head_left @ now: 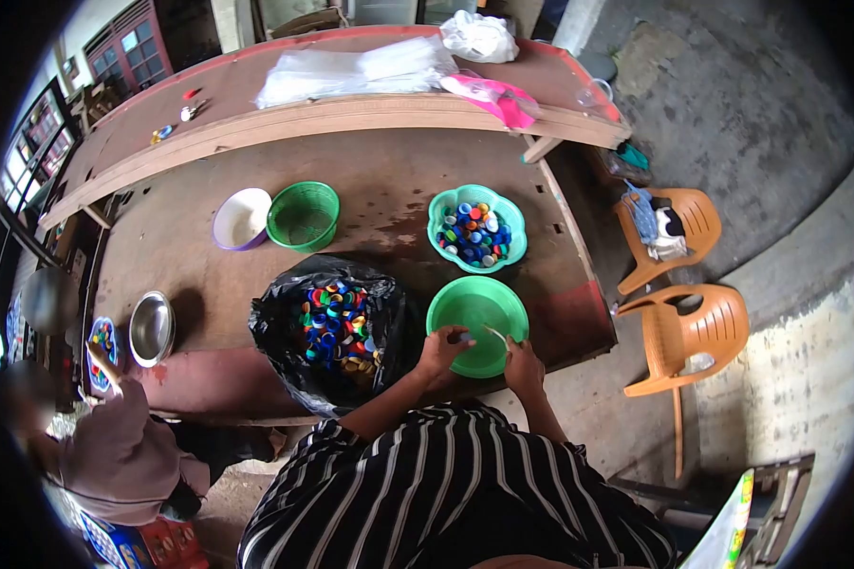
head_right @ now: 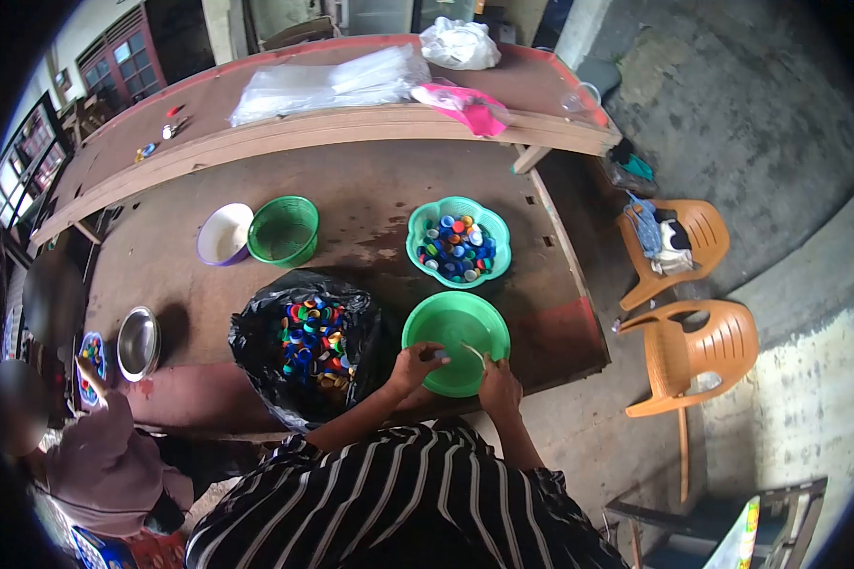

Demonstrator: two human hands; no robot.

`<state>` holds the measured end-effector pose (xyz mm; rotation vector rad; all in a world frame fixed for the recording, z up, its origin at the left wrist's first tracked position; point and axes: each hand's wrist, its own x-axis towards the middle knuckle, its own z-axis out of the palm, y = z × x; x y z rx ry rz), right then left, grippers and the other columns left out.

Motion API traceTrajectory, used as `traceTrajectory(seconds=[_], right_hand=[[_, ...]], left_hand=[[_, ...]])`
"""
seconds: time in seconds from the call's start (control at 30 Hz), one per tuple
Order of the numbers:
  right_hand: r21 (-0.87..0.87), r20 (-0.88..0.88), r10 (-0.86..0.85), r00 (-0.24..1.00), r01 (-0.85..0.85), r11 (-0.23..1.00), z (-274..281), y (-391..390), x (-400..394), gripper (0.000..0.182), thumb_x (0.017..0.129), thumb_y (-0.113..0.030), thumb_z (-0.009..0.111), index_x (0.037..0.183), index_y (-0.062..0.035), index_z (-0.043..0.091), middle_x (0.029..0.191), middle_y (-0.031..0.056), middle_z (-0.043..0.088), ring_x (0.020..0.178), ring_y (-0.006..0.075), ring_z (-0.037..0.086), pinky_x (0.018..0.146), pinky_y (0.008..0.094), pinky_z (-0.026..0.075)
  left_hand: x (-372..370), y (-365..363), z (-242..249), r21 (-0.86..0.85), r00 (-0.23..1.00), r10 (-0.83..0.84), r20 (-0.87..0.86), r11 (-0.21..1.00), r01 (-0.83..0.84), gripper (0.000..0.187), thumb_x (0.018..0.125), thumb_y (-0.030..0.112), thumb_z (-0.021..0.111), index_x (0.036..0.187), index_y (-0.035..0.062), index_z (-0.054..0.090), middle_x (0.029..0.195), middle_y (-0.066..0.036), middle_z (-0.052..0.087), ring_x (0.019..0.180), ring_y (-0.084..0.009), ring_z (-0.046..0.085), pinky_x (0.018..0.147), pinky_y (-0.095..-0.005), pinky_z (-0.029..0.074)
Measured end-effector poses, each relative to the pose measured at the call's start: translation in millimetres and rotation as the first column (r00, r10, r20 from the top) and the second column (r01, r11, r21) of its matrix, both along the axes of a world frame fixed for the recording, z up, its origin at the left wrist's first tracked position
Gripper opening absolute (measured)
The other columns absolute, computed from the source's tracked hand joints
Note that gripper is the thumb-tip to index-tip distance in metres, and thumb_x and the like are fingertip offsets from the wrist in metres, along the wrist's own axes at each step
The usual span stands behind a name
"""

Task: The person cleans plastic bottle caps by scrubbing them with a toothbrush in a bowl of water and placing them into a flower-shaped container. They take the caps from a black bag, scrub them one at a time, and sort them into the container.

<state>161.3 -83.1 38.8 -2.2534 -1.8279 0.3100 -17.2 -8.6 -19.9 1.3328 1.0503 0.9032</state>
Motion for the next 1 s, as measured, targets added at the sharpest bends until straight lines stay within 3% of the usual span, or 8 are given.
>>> traceTrajectory(seconds=[0.17, 0.23, 0.4, 0.5, 0.63, 0.8, 0.93, 1.0], right_hand=[[-0.077, 0.15, 0.185, 0.971, -0.175, 0.982, -12, 22, -9, 0.042, 0.084, -0.008, 0.049, 0.125, -0.0128, 0.055, 0.111, 0.0157, 0.055, 0.095, 0.0321, 0.061, 0.078, 0.0435, 0.05], [-0.19, 0.118, 0.227, 0.967, -0.202, 0.961, -15, 25, -10, 0.045, 0.083, -0.006, 0.049, 0.126, -0.0152, 0.054, 0.108, 0.0147, 0.056, 0.094, 0.0313, 0.061, 0.078, 0.043, 0.051], [0.073, -0.161, 0.12, 0.98, -0.109, 0.991, 13, 15, -23, 0.033, 0.089, -0.017, 0.051, 0.121, -0.016, 0.057, 0.108, 0.0138, 0.058, 0.094, 0.0342, 0.06, 0.078, 0.0434, 0.049], [0.067, -0.3, 0.267, 0.916, -0.259, 0.964, 10, 4, -21, 0.029, 0.089, -0.02, 0.053, 0.116, -0.0158, 0.061, 0.102, 0.013, 0.061, 0.093, 0.0335, 0.06, 0.077, 0.0432, 0.048], [-0.007, -0.185, 0.057, 0.981, -0.059, 0.998, 9, 9, -7, 0.025, 0.089, -0.025, 0.054, 0.11, -0.0137, 0.063, 0.102, 0.0121, 0.062, 0.093, 0.0324, 0.061, 0.077, 0.0433, 0.048], [0.071, -0.337, 0.286, 0.897, -0.279, 0.958, 13, 16, 2, 0.02, 0.088, -0.021, 0.056, 0.106, -0.0165, 0.064, 0.099, 0.0115, 0.061, 0.087, 0.033, 0.061, 0.072, 0.0402, 0.049], [0.051, -0.149, 0.13, 0.98, -0.124, 0.991, -7, 38, 18, 0.019, 0.084, -0.016, 0.058, 0.102, -0.016, 0.064, 0.097, 0.0119, 0.061, 0.088, 0.033, 0.061, 0.073, 0.043, 0.048], [0.104, -0.084, 0.224, 0.971, -0.215, 0.971, -25, 47, 19, 0.019, 0.084, -0.014, 0.058, 0.101, -0.0158, 0.064, 0.096, 0.0124, 0.061, 0.089, 0.0336, 0.06, 0.074, 0.0438, 0.047]], left_hand=[[-4, -3, -18, 0.075, 0.993, 0.079, -0.083, 0.995, -0.073, 0.042, 0.073, 0.027, 0.078, 0.102, -0.0003, 0.063, 0.091, -0.013, 0.067, 0.081, -0.0212, 0.066, 0.073, -0.0304, 0.052], [-5, -5, -27, 0.067, 0.992, 0.096, -0.085, 0.994, -0.09, 0.044, 0.071, 0.028, 0.079, 0.1, -0.0003, 0.061, 0.091, -0.014, 0.067, 0.082, -0.0227, 0.066, 0.073, -0.0322, 0.052], [-12, -7, -26, 0.021, 0.986, 0.095, -0.136, 0.995, -0.093, 0.043, 0.07, 0.019, 0.08, 0.1, -0.0024, 0.059, 0.091, -0.013, 0.067, 0.085, -0.0184, 0.065, 0.075, -0.0298, 0.051], [-12, -6, -22, 0.078, 0.97, 0.11, -0.215, 0.992, -0.095, 0.043, 0.07, 0.02, 0.08, 0.1, -0.0025, 0.059, 0.091, -0.013, 0.067, 0.086, -0.0181, 0.065, 0.075, -0.0297, 0.051], [-7, -6, -30, 0.007, 0.991, 0.09, -0.101, 0.996, -0.09, 0.046, 0.068, 0.023, 0.081, 0.1, -0.0013, 0.059, 0.091, -0.012, 0.067, 0.085, -0.018, 0.065, 0.074, -0.0301, 0.052], [-10, -4, -9, 0.028, 0.96, 0.148, -0.237, 0.989, -0.145, 0.044, 0.069, 0.022, 0.08, 0.101, -0.001, 0.061, 0.09, -0.011, 0.067, 0.081, -0.0164, 0.065, 0.073, -0.0294, 0.052], [-10, -5, -9, 0.04, 0.961, 0.167, -0.219, 0.986, -0.162, 0.045, 0.069, 0.02, 0.08, 0.104, -0.0019, 0.061, 0.093, -0.013, 0.066, 0.084, -0.0185, 0.065, 0.076, -0.0302, 0.051], [-8, -9, -9, 0.048, 0.961, 0.169, -0.22, 0.986, -0.163, 0.049, 0.069, 0.021, 0.08, 0.108, -0.0019, 0.061, 0.096, -0.014, 0.066, 0.085, -0.0181, 0.064, 0.077, -0.0299, 0.051]])
